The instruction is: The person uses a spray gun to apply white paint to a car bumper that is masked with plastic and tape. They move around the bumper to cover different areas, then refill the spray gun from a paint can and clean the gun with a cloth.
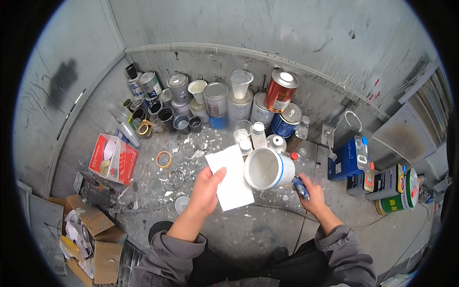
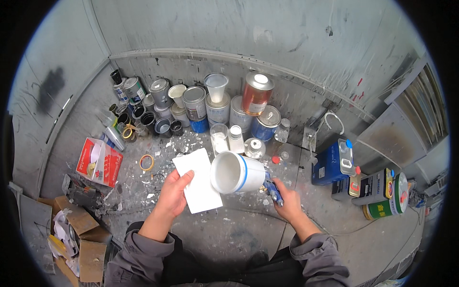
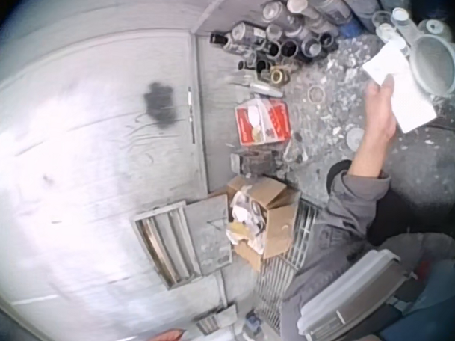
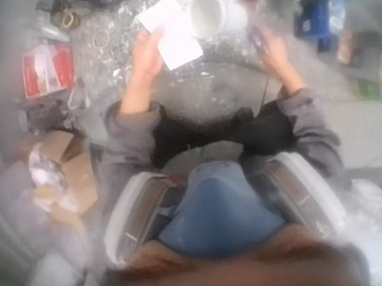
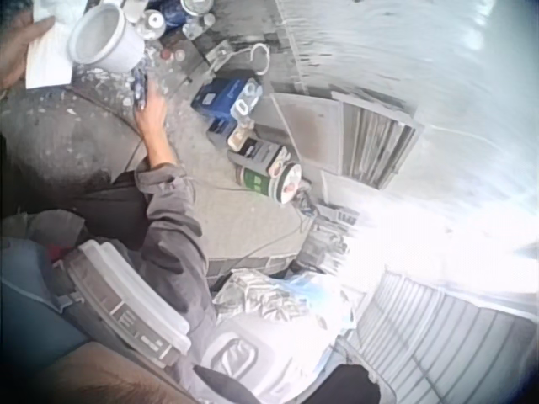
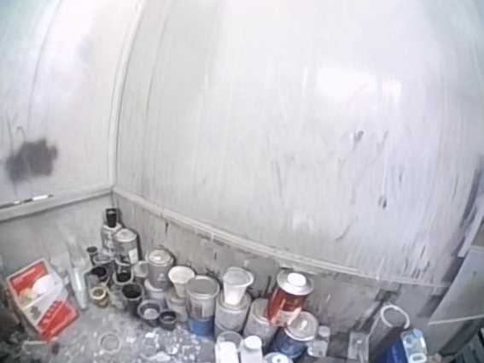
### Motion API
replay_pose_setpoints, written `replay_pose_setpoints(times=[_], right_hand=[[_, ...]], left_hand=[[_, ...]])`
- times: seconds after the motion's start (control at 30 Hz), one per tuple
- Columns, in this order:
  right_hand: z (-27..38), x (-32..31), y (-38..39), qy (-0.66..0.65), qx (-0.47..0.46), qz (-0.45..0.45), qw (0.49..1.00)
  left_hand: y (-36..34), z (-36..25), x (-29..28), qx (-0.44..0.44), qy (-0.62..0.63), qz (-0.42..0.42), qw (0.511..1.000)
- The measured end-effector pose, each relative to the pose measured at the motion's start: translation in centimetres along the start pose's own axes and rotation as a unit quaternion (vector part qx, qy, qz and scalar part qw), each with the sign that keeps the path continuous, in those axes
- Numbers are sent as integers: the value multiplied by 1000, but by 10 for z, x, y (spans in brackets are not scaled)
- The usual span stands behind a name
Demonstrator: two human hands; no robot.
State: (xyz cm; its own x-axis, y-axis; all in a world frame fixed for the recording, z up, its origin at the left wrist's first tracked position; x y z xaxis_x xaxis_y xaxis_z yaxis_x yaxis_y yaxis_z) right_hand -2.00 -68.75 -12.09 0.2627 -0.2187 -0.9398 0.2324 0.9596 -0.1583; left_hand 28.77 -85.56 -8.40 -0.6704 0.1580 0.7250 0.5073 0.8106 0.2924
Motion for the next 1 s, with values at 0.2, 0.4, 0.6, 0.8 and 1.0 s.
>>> replay_pose_setpoints(times=[0.2,0.4,0.6,0.8,1.0], right_hand=[[-1,3,-7,47,38,36,998],[4,9,-12,65,26,36,997],[9,10,-15,92,0,16,996],[12,12,-16,149,-5,-10,989],[20,7,-18,193,-8,-26,981]], left_hand=[[-4,3,-8,27,-37,-49,998],[-3,1,-15,39,-41,-36,998],[-5,5,-21,-25,-7,-64,998],[-1,12,-23,-62,14,-60,996],[1,17,-11,-82,111,-77,987]])
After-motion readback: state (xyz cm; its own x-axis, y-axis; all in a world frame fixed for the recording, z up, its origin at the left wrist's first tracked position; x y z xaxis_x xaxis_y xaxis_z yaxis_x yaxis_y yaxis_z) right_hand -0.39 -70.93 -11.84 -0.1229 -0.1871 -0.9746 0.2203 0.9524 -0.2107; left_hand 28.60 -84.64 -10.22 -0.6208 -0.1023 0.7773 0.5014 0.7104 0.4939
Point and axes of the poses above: each hand's wrist, its own y-axis away from the middle knuckle, its own x-axis out of the palm, z = x × y, the point moved 5 cm from there along -y, towards the middle knuckle, and after that the axes turned 11 degrees about y, right-handed, at the moved point
